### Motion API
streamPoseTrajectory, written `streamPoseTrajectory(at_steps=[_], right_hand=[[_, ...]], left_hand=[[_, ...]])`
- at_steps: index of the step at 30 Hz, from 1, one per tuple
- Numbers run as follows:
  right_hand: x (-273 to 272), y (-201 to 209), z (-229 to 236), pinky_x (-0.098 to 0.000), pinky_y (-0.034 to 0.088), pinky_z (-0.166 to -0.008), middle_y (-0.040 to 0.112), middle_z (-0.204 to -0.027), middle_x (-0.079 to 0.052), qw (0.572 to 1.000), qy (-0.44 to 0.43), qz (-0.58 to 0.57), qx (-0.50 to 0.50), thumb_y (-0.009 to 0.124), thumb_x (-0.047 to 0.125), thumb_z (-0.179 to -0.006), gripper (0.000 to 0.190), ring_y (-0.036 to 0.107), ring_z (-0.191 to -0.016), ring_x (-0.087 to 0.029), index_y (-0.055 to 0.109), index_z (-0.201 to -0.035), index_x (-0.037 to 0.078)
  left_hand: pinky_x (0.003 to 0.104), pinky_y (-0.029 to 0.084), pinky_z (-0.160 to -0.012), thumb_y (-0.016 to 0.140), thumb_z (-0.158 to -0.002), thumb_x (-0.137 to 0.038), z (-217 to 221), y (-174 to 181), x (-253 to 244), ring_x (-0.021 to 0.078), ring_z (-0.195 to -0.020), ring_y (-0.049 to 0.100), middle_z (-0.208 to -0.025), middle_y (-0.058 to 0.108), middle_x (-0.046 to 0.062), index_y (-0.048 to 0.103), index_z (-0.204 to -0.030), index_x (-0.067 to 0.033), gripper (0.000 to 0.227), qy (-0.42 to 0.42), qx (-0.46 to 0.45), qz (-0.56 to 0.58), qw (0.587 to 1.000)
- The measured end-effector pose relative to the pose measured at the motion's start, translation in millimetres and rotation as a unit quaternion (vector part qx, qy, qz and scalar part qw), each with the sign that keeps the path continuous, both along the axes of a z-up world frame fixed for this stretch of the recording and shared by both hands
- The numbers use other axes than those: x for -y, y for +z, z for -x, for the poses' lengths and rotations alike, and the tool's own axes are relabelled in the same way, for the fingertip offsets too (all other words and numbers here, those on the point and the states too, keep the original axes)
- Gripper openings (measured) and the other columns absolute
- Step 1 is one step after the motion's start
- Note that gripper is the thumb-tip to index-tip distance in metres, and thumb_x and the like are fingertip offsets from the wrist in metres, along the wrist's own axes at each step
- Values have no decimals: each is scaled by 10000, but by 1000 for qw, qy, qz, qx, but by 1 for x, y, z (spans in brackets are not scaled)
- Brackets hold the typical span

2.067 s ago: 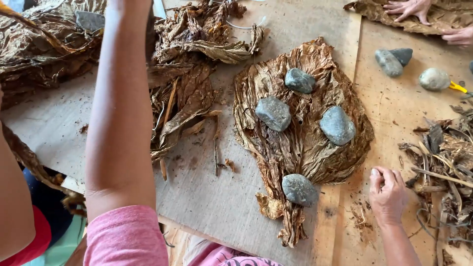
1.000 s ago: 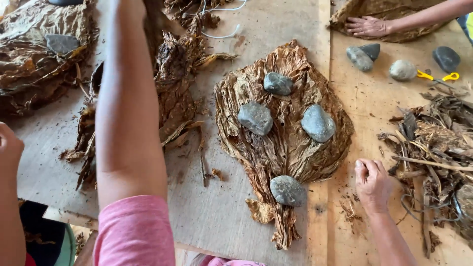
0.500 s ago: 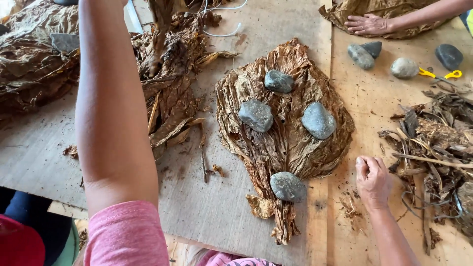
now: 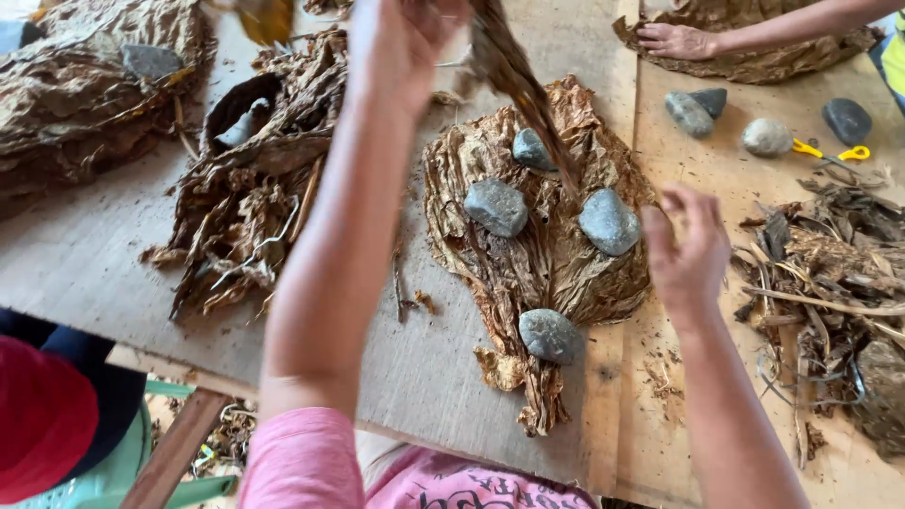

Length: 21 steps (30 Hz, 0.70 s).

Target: The person places several smooth stones on top of a large dried leaf on a wooden table. They repeatedly lift the leaf, adjust its position, and reposition the stones to weigh it down. Another person works on a similar leaf nearby.

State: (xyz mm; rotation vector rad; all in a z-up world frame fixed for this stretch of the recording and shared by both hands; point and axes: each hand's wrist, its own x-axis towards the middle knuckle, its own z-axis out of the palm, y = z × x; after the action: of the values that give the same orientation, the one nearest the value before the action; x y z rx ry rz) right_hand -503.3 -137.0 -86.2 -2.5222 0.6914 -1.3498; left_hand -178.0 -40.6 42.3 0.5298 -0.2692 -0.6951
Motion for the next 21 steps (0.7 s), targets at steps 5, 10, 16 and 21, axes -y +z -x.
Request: streamPoseTrajectory(at_steps=[5, 10, 16, 21], right_hand=[[-41, 33, -76, -456, 431, -883, 468, -1235, -203, 992, 9, -22, -122, 551, 490, -916, 670, 498, -1074, -297, 318, -1383, 68], [-53, 31, -94, -292, 564, -688, 621, -1184, -204, 989, 71, -122, -53, 531, -6, -965, 340, 634, -815, -220, 516, -1296, 72], [-30, 27, -66, -197, 523, -560, 610, -915, -63, 896, 202, -396, 4, 493, 66, -1018, 181, 542, -631, -86, 565, -1178, 114], [-22, -4, -34, -268, 494, -558, 623, -899, -177, 700, 287, -639, 142, 460, 43, -993, 153, 569, -659, -170, 602, -1009, 98]], left_hand=[[405, 603, -676, 468, -957, -170, 52, -52, 5, 396, -844, 672, -1099, 588, 388, 410, -1222, 56, 354, -99, -77, 77, 989], [355, 637, -665, 454, -995, -135, 62, -88, 0, 367, -857, 680, -1179, 518, 416, 351, -1284, 57, 361, -137, -115, 125, 976], [433, 443, -1029, 570, -802, 0, 29, -149, 12, 204, -1163, 582, -1178, 686, 23, 664, -1127, -193, 389, 143, 174, -68, 972], [361, 445, -909, 555, -817, -72, 15, -160, 18, 175, -1001, 555, -1256, 551, 61, 580, -1156, -191, 360, 189, 177, -105, 960]])
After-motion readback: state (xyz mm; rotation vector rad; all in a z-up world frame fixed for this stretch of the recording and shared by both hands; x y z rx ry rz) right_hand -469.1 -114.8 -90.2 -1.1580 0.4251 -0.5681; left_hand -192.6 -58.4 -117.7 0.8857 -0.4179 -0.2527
